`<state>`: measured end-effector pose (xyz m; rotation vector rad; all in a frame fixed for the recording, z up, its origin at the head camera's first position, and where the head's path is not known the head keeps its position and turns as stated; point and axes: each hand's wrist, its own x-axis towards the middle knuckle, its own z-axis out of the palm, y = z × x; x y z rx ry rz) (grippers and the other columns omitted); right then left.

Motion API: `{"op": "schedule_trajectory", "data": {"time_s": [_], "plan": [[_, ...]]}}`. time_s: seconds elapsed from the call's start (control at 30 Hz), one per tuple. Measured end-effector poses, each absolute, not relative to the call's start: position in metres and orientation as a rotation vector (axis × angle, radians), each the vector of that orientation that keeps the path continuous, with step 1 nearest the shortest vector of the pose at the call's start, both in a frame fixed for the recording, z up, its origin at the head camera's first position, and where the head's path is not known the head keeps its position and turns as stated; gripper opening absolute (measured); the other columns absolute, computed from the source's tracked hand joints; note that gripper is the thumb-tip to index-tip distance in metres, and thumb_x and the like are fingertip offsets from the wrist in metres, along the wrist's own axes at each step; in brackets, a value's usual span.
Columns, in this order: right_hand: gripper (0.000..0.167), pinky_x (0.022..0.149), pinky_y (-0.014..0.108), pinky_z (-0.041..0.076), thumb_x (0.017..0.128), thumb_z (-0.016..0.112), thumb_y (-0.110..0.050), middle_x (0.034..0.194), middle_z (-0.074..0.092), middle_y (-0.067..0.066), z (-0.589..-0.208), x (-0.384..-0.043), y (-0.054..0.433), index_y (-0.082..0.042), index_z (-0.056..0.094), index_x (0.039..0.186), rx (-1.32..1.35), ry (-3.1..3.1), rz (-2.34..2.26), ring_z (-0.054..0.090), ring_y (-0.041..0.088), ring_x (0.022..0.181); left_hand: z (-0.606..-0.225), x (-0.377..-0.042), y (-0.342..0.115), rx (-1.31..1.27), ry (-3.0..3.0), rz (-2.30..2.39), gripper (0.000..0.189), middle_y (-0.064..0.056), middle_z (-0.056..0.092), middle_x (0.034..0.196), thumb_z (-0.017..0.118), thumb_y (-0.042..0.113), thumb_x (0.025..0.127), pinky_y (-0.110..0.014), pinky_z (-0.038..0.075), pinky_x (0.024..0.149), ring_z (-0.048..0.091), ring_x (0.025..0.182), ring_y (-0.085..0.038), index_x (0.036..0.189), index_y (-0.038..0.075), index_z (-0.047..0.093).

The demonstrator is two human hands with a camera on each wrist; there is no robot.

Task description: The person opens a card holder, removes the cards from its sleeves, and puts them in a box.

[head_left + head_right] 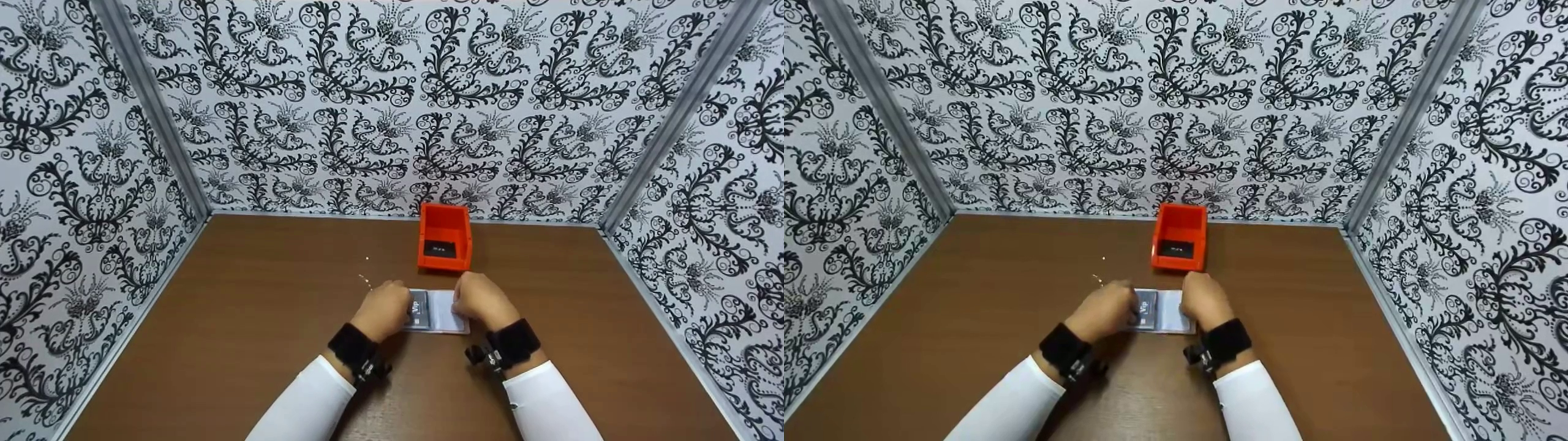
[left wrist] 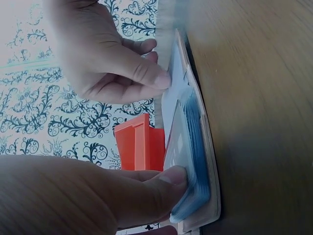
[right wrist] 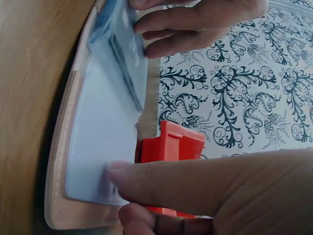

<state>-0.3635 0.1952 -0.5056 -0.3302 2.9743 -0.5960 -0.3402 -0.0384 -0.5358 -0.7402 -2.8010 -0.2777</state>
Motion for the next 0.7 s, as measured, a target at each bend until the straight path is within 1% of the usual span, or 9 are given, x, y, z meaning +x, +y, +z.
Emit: {"op": "schedule_trajectory", "data": {"time_s": [0.1, 0.2, 0.3, 0.37, 0.47, 0.6, 0.7], "plan": [[0.014, 0.058, 0.029, 0.044, 0.087, 0.075, -0.005, 0.072, 0.068, -0.002, -0.505, -0.365, 0.189, -0.011, 0.079, 0.075, -0.351, 2.969, -0.706, 0.058, 0.017, 0.065, -0.536, -0.34, -0.039, -0.734, -2.793, -0.284, 0.01, -0.009, 0.077, 0.093, 0.091, 0.009, 0.08, -0.049, 0.066, 0.077, 0.076, 0.087, -0.032, 0.086, 0.008, 0.082], [0.011, 0.064, 0.029, 0.049, 0.094, 0.076, -0.011, 0.078, 0.073, -0.002, -0.509, -0.367, 0.183, -0.01, 0.084, 0.086, -0.399, 2.911, -0.836, 0.062, 0.015, 0.071, -0.536, -0.34, -0.039, -0.737, -2.782, -0.299, 0.013, -0.009, 0.077, 0.092, 0.092, 0.011, 0.08, -0.049, 0.066, 0.075, 0.077, 0.085, -0.032, 0.085, 0.008, 0.081], [0.014, 0.065, 0.027, 0.051, 0.098, 0.076, -0.014, 0.077, 0.075, -0.002, -0.514, -0.368, 0.179, -0.008, 0.088, 0.093, -0.416, 2.839, -0.907, 0.064, 0.012, 0.07, -0.535, -0.34, -0.04, -0.741, -2.781, -0.298, 0.014, -0.009, 0.076, 0.092, 0.092, 0.011, 0.08, -0.049, 0.065, 0.075, 0.077, 0.085, -0.031, 0.085, 0.008, 0.08], [0.016, 0.063, 0.024, 0.05, 0.099, 0.075, -0.013, 0.074, 0.075, -0.002, -0.517, -0.369, 0.179, -0.006, 0.089, 0.095, -0.392, 2.81, -0.934, 0.064, 0.01, 0.066, -0.535, -0.339, -0.04, -0.743, -2.78, -0.285, 0.014, -0.009, 0.076, 0.092, 0.092, 0.011, 0.08, -0.048, 0.066, 0.075, 0.076, 0.086, -0.03, 0.086, 0.008, 0.08], [0.018, 0.059, 0.022, 0.052, 0.1, 0.072, -0.011, 0.073, 0.078, 0.003, -0.519, -0.369, 0.179, -0.004, 0.089, 0.096, -0.346, 2.759, -0.995, 0.067, 0.009, 0.062, -0.535, -0.339, -0.04, -0.745, -2.777, -0.245, 0.011, -0.007, 0.077, 0.093, 0.091, 0.01, 0.081, -0.046, 0.066, 0.075, 0.077, 0.086, -0.028, 0.086, 0.009, 0.081], [0.021, 0.058, 0.023, 0.058, 0.101, 0.069, -0.008, 0.078, 0.083, 0.011, -0.521, -0.369, 0.18, -0.001, 0.089, 0.102, -0.296, 2.7, -1.068, 0.073, 0.012, 0.062, -0.535, -0.34, -0.039, -0.75, -2.785, -0.223, 0.008, -0.006, 0.078, 0.093, 0.089, 0.01, 0.084, -0.045, 0.067, 0.073, 0.078, 0.085, -0.027, 0.088, 0.01, 0.082], [0.022, 0.059, 0.025, 0.061, 0.101, 0.069, -0.007, 0.081, 0.084, 0.013, -0.522, -0.371, 0.182, 0.001, 0.089, 0.104, -0.282, 2.684, -1.089, 0.075, 0.014, 0.064, -0.534, -0.34, -0.038, -0.756, -2.802, -0.25, 0.009, -0.006, 0.078, 0.092, 0.089, 0.013, 0.085, -0.048, 0.066, 0.071, 0.078, 0.082, -0.028, 0.087, 0.01, 0.081]]}}
